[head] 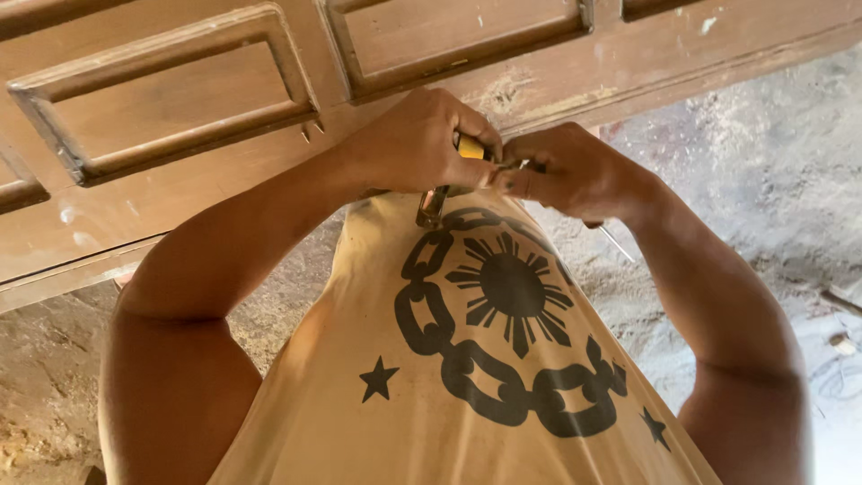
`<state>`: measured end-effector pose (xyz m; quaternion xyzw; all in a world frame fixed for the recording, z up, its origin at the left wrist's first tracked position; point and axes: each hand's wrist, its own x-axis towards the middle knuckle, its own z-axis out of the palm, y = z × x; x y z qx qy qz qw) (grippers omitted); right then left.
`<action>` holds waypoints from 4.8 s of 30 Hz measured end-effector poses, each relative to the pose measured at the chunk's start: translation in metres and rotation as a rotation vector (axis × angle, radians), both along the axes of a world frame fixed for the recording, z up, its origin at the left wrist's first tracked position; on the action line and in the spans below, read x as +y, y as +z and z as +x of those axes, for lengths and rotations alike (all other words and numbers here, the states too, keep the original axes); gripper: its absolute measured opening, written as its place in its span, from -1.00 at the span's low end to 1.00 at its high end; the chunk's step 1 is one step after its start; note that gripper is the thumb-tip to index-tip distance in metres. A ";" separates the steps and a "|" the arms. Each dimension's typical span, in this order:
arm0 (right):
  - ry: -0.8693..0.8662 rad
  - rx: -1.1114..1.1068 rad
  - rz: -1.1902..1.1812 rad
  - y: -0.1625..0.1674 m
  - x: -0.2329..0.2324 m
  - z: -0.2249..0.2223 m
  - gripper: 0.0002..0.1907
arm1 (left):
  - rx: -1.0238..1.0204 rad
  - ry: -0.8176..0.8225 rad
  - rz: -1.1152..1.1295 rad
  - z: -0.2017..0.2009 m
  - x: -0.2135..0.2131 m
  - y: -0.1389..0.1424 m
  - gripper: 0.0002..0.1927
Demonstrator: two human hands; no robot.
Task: The person works on a brass door knob lockset mounted in a wooden paneled door. They use a screwdriver to loosen the assembly, pull the knob and cylinder apart, handle the latch bolt and rose, and reattach the knob mechanism to the door, pressing the parts back together by hand.
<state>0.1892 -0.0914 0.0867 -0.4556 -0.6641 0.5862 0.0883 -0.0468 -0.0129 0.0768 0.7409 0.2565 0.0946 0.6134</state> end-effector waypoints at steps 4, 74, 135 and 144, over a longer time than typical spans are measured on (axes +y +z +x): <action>-0.098 0.084 -0.405 -0.010 0.005 0.010 -0.71 | -0.003 0.040 -0.007 -0.002 -0.002 0.000 -0.66; -0.073 0.347 0.081 -0.023 -0.049 0.017 -0.80 | 0.092 -0.175 -0.056 0.019 -0.011 0.025 -0.56; 0.001 0.211 0.311 -0.005 -0.029 0.014 -0.73 | 0.117 -0.151 -0.138 0.025 -0.004 0.020 -0.76; 0.120 -0.126 0.925 0.003 -0.030 0.013 -0.69 | 0.065 -0.166 -0.278 0.031 0.004 0.014 -0.72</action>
